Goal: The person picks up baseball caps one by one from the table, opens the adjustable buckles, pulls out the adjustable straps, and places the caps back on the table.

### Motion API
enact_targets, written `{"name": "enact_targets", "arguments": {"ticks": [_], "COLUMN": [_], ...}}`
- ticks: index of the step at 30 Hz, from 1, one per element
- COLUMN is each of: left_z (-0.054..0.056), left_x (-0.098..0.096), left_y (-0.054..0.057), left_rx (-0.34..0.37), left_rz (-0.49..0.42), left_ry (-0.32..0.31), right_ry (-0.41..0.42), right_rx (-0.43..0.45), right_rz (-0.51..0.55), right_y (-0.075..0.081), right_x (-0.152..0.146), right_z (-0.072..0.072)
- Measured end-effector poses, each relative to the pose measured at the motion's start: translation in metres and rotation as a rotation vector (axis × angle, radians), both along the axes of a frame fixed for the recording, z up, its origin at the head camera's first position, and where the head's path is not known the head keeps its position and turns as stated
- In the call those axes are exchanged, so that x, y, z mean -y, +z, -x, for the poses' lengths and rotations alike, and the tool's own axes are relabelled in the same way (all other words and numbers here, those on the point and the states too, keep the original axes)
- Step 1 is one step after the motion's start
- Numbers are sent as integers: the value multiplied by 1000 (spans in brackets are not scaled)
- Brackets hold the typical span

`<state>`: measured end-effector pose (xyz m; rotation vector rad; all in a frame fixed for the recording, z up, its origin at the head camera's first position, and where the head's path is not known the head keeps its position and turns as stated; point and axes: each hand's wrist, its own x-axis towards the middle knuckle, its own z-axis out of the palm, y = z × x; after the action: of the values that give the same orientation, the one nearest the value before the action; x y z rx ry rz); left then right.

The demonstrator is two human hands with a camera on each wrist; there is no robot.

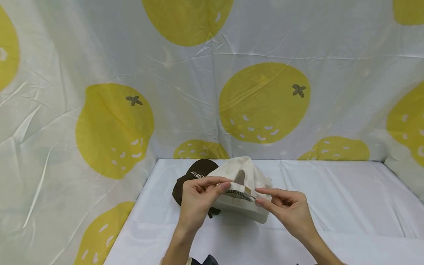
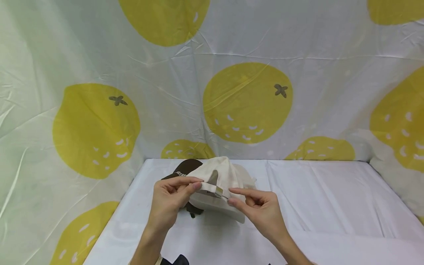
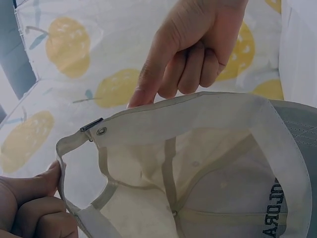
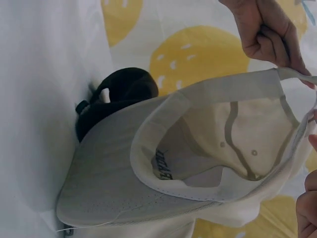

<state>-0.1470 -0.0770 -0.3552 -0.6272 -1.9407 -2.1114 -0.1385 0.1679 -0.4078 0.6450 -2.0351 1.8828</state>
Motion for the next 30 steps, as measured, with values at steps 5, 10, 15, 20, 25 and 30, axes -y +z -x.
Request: {"name": "enact_targets", "arguments": {"ticks": [5, 10, 15, 20, 25, 30], "left_z": [0, 0, -1, -1, -1, -1], "left_x": [1, 1, 0, 1, 3, 4], "left_y": [0, -1, -1, 0, 0, -1], "left_rx": [24, 42, 33, 24, 21, 32], "left_rz": [-6, -12, -13, -6, -1, 1], "left_ry": [10, 14, 5, 1, 0, -7], "right_ry": [19, -1, -24, -31, -26, -37], "right_rx": [1, 1, 21, 23, -9, -40], "right_rz": [36, 17, -15, -24, -26, -17], "right_y": [-4, -6, -4, -1, 1, 2], "right_x": [5, 9, 11, 10, 5, 1], "right_z": [0, 0, -1, -2, -2, -1]}}
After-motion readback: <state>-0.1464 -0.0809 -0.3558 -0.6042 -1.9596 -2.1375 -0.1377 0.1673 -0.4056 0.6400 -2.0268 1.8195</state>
